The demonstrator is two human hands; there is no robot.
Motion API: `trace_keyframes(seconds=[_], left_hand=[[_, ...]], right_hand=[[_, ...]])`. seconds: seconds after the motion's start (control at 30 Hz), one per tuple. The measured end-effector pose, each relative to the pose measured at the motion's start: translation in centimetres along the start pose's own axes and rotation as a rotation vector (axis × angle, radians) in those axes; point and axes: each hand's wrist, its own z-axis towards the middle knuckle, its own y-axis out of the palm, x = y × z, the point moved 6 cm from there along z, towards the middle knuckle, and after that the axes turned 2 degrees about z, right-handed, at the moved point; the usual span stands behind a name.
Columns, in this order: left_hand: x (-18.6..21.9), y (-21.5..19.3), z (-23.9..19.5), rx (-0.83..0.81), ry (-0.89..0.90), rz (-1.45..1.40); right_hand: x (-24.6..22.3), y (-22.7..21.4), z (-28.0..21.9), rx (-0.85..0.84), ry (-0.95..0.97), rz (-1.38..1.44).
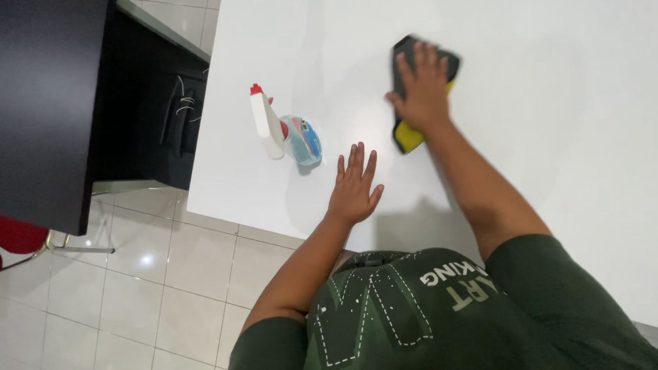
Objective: The person cleans a table by spraying it with a spray bottle and wiping the top surface, edges, and side panels with a sponge.
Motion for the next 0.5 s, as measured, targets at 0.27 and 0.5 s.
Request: trace_keyframes(seconds=[0.27, 0.5], left_hand=[[-0.3, -0.3, -0.7, 0.167, 0.061, 0.006], [-0.3, -2.4, -2.9, 0.291, 0.118, -0.266]], right_hand=[[-11.0, 1.1, -11.8, -0.116, -0.315, 0.029], [-8.2, -0.9, -22.3, -0.097, -0.293, 0.220]])
